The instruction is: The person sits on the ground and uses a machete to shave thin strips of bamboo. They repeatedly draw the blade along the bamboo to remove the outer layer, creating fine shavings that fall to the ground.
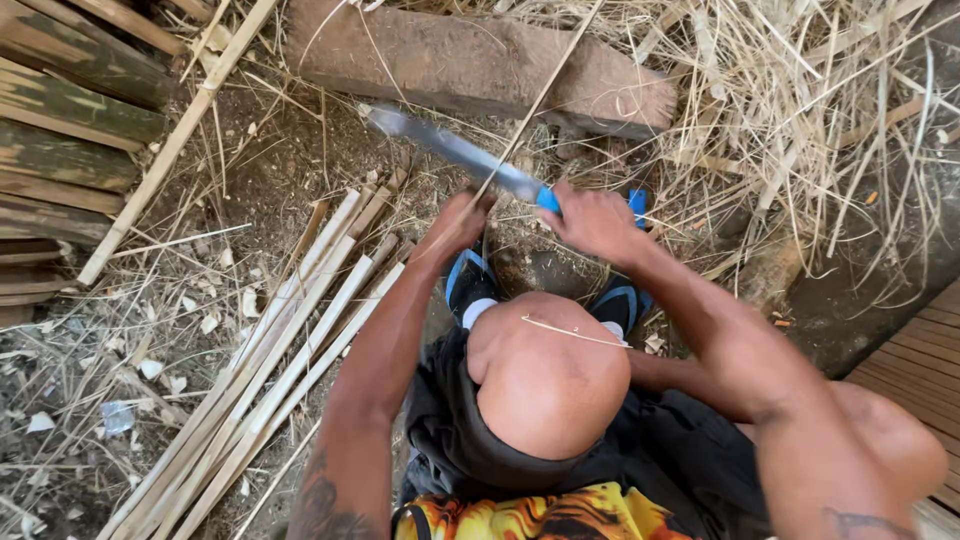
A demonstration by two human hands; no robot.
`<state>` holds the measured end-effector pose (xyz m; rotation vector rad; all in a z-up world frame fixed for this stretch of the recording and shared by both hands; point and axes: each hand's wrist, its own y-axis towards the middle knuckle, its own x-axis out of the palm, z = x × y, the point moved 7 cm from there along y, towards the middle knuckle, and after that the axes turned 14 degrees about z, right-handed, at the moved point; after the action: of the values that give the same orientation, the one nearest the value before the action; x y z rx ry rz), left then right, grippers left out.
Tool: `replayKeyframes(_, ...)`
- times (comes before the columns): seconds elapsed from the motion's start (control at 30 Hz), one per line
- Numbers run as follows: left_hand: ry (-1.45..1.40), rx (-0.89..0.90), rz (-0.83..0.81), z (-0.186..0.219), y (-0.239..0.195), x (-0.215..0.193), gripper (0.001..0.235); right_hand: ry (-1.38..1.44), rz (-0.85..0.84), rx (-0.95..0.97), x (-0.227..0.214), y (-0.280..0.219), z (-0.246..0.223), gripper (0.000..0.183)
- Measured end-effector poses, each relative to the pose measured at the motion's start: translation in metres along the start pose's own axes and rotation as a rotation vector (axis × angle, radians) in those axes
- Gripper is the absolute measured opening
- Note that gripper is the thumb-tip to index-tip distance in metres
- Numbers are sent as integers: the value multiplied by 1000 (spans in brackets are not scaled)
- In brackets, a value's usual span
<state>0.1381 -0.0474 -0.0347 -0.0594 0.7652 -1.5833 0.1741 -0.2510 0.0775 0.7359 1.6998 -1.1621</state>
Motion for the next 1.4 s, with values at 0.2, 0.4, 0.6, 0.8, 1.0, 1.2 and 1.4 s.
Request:
replayKeyframes(0.2, 146, 279, 151, -51, -52, -48, 37, 75, 277, 337, -54, 14, 110, 51)
replayKeyframes(0.4, 364, 170, 204, -83, -55, -26, 34, 22, 170, 174, -36, -13, 58, 53)
replayKeyframes(0.6, 489, 135, 285, -109, -57, -2, 25, -114, -205, -8, 15, -25, 23, 64)
replayKeyframes(0.8, 423, 45, 271, -93, -71, -15, 46, 72, 326, 438, -81, 6, 154, 53)
replayKeyframes(1.0, 251, 41, 313, -119, -73, -45, 60, 58, 154, 323, -20, -9, 88, 53)
replayKeyframes(1.2, 402, 151, 166, -121, -60, -46, 39, 102, 69, 201, 15, -24, 18, 51)
replayKeyframes(1.4, 273, 238, 183, -94, -54, -43, 34, -100, 6, -68, 7, -19, 33, 60)
